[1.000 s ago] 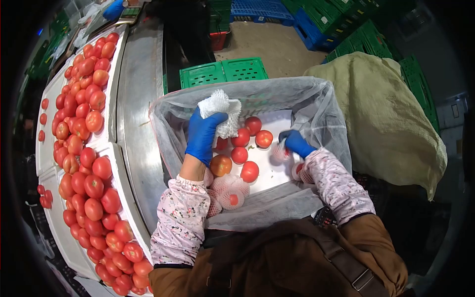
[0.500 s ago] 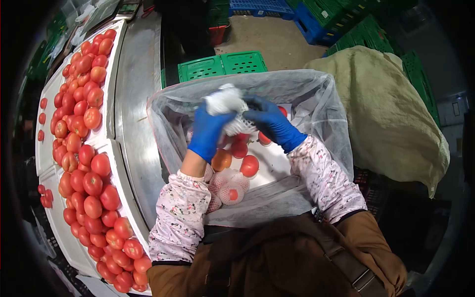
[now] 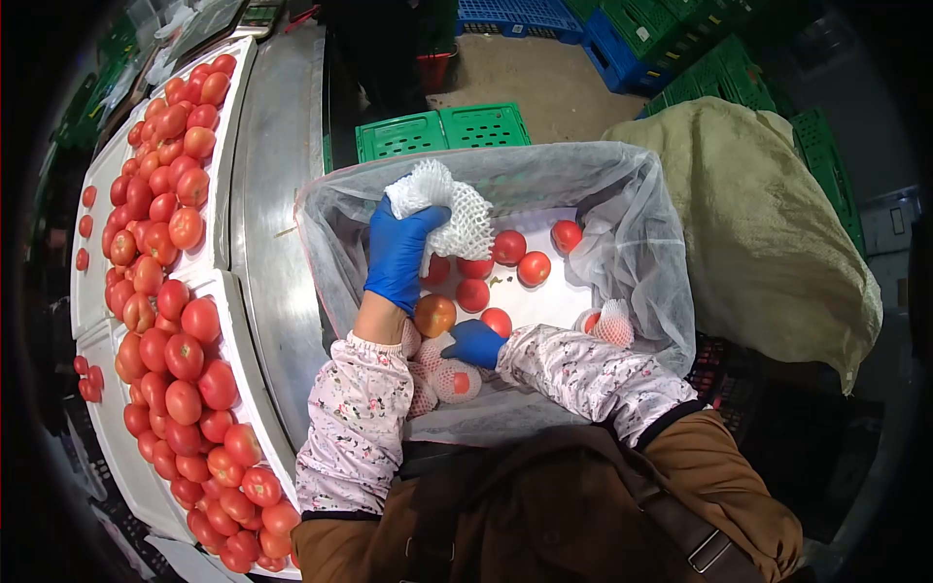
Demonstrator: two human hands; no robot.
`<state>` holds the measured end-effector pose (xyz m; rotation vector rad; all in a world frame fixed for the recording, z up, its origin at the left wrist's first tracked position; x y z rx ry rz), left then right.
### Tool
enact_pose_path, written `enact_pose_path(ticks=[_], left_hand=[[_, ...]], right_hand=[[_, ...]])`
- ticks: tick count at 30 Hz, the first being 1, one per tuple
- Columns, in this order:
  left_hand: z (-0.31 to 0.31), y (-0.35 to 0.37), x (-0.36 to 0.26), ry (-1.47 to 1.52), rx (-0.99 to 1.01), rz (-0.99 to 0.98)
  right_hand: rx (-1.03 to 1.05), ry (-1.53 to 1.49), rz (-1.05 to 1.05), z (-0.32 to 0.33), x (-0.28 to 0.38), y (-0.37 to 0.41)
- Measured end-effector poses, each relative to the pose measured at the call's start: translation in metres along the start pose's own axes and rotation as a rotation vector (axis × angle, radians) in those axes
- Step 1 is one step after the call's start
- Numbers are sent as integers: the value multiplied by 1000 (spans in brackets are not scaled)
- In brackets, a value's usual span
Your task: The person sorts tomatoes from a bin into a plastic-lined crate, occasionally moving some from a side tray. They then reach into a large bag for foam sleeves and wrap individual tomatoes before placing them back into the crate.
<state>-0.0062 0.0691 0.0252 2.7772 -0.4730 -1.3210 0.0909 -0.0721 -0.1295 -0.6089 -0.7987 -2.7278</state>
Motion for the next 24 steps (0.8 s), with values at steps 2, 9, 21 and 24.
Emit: enact_pose_path(ticks=[2,9,21,24], left_hand=[[-1,3,0,12,-8,13],[-3,6,-7,48,-8,34],[-14,17,-3,-112,189,16],[-46,29,-3,-564,615,-525]], right_hand=[[21,-90,-12,2,-5,4],[19,-617,-164,96,-35,35],[-518,-604,-181,221,-13,79],[-483,-917,67,224,19,65]])
Point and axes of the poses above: each hand's wrist, its own y-axis away from the middle knuckle, its own z-axis out of the back of the hand, x = y × z, the point moved 1 cm from there along -y, towards the middle knuckle, and after that the axes turned 12 degrees about y, right-handed, at the moved point
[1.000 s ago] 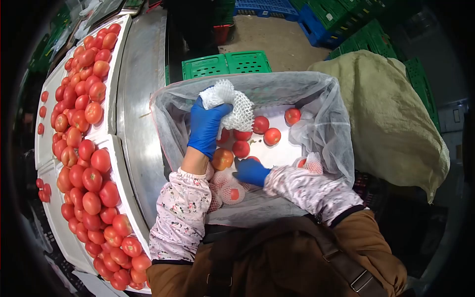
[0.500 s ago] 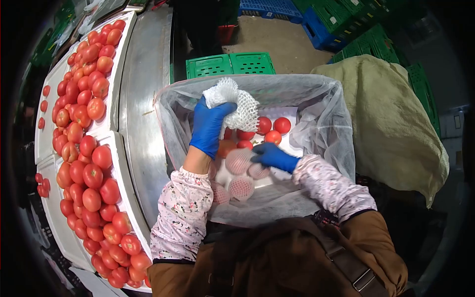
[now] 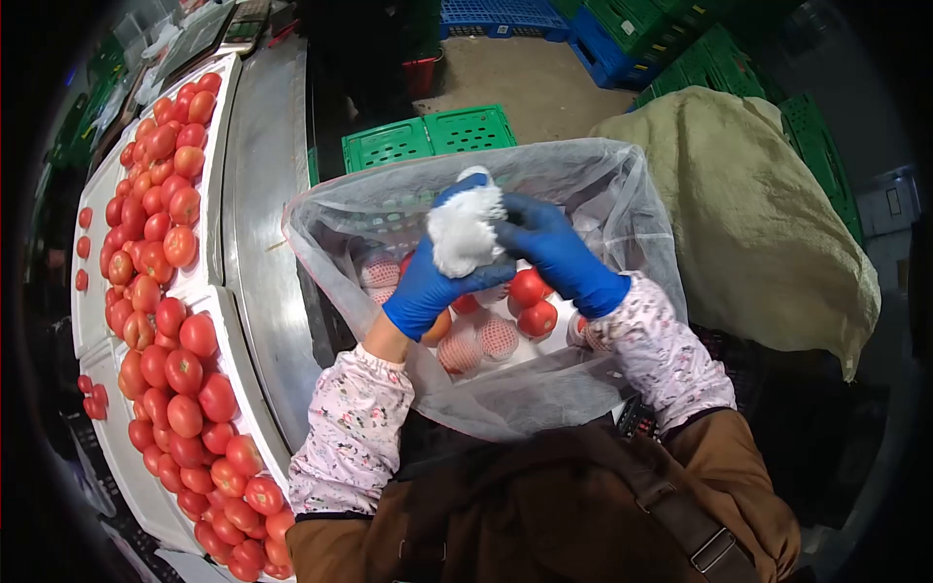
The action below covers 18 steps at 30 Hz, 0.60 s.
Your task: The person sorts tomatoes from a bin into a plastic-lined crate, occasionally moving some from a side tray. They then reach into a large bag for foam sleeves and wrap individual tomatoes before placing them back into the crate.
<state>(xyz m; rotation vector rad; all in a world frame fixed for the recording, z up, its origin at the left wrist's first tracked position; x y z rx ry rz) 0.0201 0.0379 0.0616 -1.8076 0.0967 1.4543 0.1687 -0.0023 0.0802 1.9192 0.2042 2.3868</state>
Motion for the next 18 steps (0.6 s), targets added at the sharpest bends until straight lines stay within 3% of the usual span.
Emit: enact_pose_path(ticks=[1,3,5,7,9,10,11,12,13,16,18], left_hand=[[5,-3,2,2,5,-1],[17,-2,6,-510,207,-113],[21,7,18,-581,158,-201],[26,18,38,339,-432,419],[34,13,28,621,-589,446],[37,11,28,529,-570,397],[39,11,28,440,-550,352],[38,12,28,440,-549,358],[38,12,28,428,-558,361],[40,13,29,412,-572,367],[40,14,29,416,-580,372]], right_hand=[[36,-101,15,-7,0,0],[132,-235,-78,0,-3,-3],[234,-459,-78,8,-19,-7],[122,-88,-135,4,-64,-11],[202,599,-171,-8,-120,5],[365,858,-141,-16,-141,21],[434,985,94,-22,-172,39],[540,1268,5,-37,-170,54],[434,1378,178,-46,-175,62],[413,1360,298,-51,-185,67],[289,1304,353,-54,-190,69]])
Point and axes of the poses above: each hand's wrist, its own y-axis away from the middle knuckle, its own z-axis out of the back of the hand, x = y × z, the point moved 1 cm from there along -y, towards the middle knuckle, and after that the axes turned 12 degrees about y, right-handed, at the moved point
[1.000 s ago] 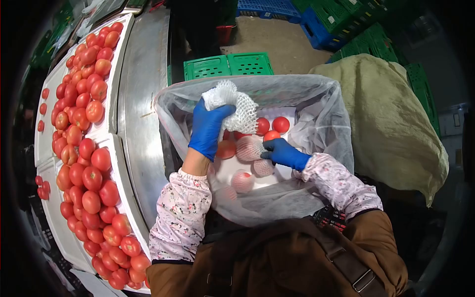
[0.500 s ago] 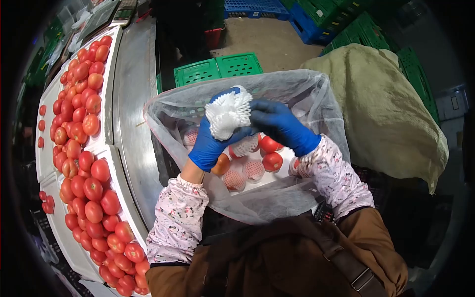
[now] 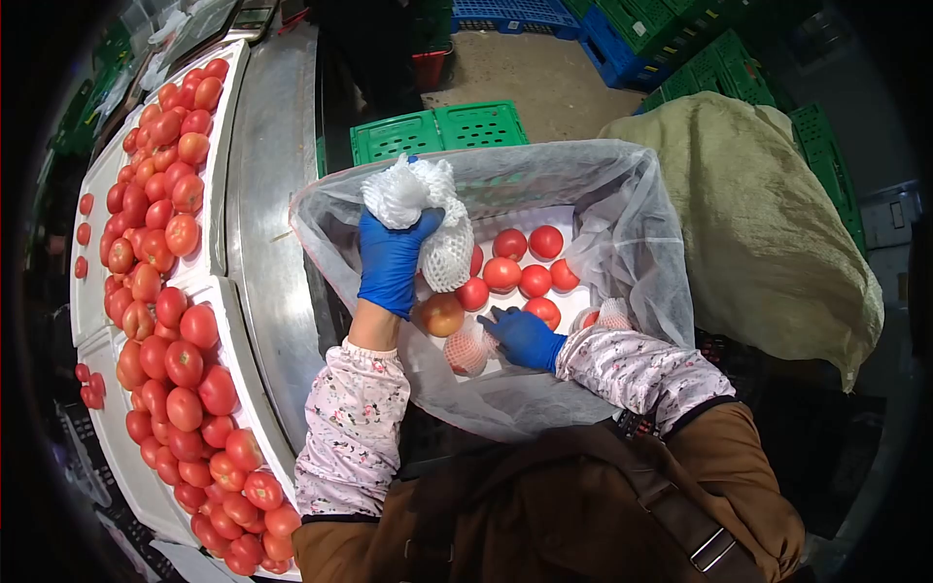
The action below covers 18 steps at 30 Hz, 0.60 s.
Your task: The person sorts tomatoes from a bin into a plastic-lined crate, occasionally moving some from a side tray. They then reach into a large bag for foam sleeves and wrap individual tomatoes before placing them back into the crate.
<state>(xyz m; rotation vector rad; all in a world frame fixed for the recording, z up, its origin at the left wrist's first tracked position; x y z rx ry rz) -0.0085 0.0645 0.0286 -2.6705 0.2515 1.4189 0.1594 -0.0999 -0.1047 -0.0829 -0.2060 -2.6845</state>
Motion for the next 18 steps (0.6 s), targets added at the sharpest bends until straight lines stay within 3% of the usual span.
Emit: enact_pose_path(ticks=[5,9,11,13,15,17,18], left_hand=[[-1,0,-3,8,-22,39],[-6,1,-10,61,-36,55],[-4,1,-9,48,-11,75],[-6,0,-9,42,-7,57],[-7,0,-8,34,-3,42],[-6,1,-7,53,0,60],[-6,1,-7,50,-2,65]], right_hand=[[91,-104,88,1,-1,-2],[147,-372,156,31,18,3],[336,-604,72,41,25,3],[359,-667,93,45,17,8],[809,-1248,-15,29,-6,13],[327,-382,437,2,-54,4],[331,-307,-12,57,-54,-12]])
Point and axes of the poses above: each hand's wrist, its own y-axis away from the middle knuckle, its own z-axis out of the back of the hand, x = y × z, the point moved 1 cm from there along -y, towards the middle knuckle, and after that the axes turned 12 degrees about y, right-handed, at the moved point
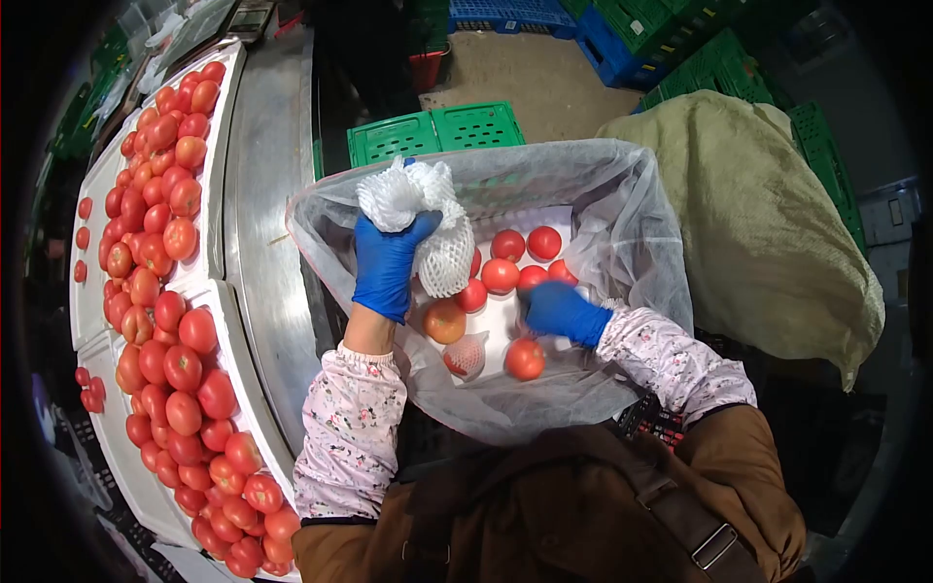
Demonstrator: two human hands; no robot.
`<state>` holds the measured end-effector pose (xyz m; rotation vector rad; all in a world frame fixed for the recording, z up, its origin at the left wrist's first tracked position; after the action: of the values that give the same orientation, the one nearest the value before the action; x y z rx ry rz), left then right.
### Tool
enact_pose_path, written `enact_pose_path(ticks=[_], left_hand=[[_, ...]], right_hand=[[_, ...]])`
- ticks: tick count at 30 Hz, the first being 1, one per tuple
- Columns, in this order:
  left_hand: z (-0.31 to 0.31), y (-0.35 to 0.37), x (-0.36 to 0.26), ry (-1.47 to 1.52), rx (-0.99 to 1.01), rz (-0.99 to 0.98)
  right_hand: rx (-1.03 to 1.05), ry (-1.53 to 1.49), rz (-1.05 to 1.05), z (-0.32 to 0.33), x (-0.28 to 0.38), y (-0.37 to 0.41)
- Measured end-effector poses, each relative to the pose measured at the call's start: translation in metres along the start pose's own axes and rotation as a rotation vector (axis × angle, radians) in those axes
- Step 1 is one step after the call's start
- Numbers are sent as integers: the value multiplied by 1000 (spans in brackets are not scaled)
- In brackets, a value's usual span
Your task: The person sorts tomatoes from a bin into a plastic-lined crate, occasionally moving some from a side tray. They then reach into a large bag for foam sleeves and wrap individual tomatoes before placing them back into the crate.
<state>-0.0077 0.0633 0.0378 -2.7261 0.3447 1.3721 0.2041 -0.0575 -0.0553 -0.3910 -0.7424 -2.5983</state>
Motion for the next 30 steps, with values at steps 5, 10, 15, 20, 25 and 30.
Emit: enact_pose_path(ticks=[5,10,15,20,25,30], left_hand=[[1,-2,10,-25,30,11],[3,-1,5,5,7,57],[-2,1,2,48,13,74],[-4,3,-1,59,65,98],[-13,9,13,3,189,117],[-2,23,36,-824,366,-377]], right_hand=[[-164,-31,-156,20,33,-3],[244,48,32,-74,45,-45],[281,174,63,-54,51,-46],[-488,-502,-206,44,28,-28],[-879,-1019,-53,123,26,-29],[-696,-998,334,122,57,-53]])
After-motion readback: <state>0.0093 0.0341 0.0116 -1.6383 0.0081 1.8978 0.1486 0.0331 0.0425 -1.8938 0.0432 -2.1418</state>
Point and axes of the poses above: each hand's wrist, its own y-axis away from the middle knuckle, its own z-axis out of the back of the hand, x = y × z, the point moved 1 cm from there along -y, towards the middle knuckle, and after that the axes turned 12 degrees about y, right-handed, at the moved point
